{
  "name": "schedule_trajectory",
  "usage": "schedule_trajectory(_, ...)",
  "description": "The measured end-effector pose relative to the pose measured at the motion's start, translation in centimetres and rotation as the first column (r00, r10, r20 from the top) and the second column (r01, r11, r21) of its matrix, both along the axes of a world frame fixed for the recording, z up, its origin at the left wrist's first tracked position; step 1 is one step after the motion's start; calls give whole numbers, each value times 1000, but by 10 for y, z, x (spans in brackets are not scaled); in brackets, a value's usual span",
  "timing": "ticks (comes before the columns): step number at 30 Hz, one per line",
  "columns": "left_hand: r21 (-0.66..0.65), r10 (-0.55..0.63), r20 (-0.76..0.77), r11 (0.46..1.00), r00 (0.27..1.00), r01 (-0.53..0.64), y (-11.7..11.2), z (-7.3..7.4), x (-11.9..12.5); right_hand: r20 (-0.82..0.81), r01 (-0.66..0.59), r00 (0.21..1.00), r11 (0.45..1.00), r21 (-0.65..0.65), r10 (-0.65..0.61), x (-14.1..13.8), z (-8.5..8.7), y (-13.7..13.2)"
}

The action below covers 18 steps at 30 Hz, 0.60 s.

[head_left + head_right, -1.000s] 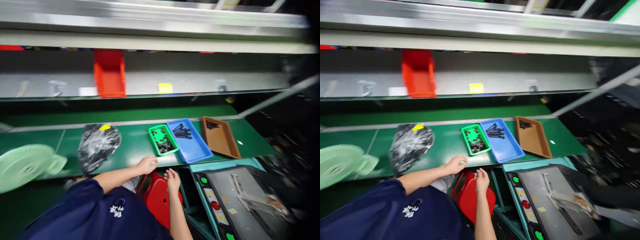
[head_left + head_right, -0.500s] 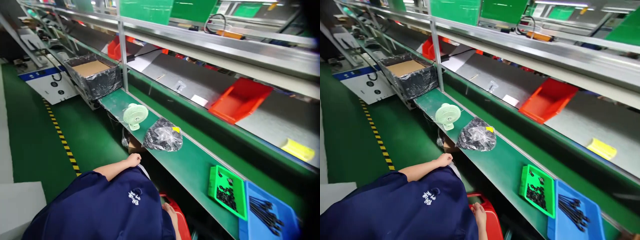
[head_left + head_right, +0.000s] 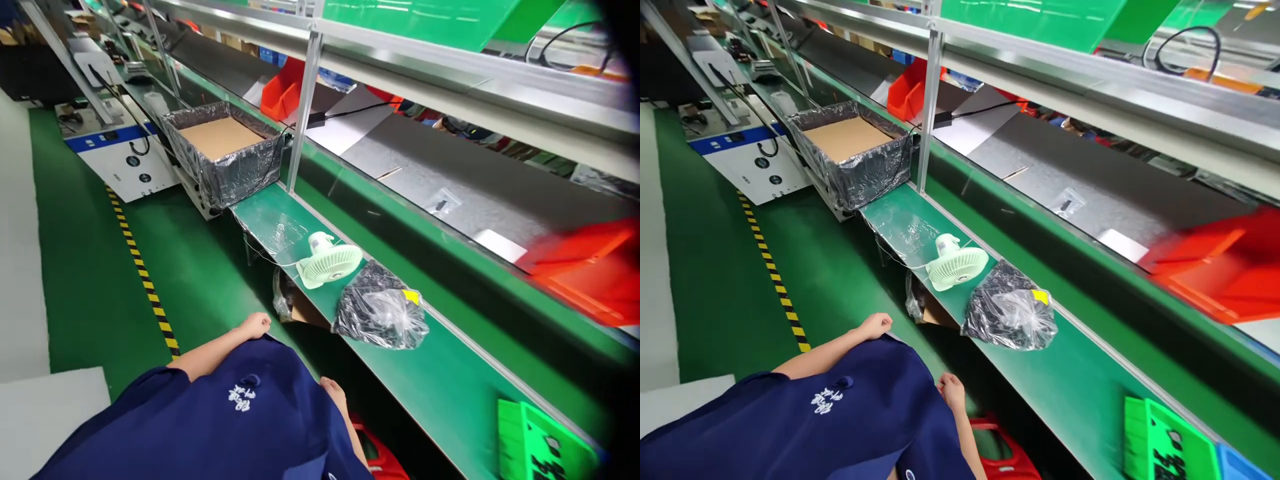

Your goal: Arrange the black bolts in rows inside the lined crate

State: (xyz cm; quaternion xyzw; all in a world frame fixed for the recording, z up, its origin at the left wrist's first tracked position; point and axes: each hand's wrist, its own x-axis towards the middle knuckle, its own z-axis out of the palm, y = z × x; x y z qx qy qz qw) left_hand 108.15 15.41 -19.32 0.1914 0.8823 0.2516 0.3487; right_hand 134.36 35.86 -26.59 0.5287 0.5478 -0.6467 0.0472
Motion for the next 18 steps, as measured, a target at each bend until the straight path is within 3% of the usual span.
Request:
schedule_trajectory(4,-58,11,14,998,1000,-10,-53,0,-76,2,168,985,966,-199,-171,-106,7,-54)
schedule_trajectory(7,-92,44,23,995,999,-42,-82,2,-126,-3,84,996,976,-200,-86,-158,13,-84)
schedule_trajectory(12,-84,127,51,989,991,-122,-99,-3,-180,16,-53,998,990,-134,56,-187,25,-100)
schedule_trajectory(18,-12,319,157,947,935,-321,-85,-16,-187,66,-83,994,992,-94,90,-209,43,-81)
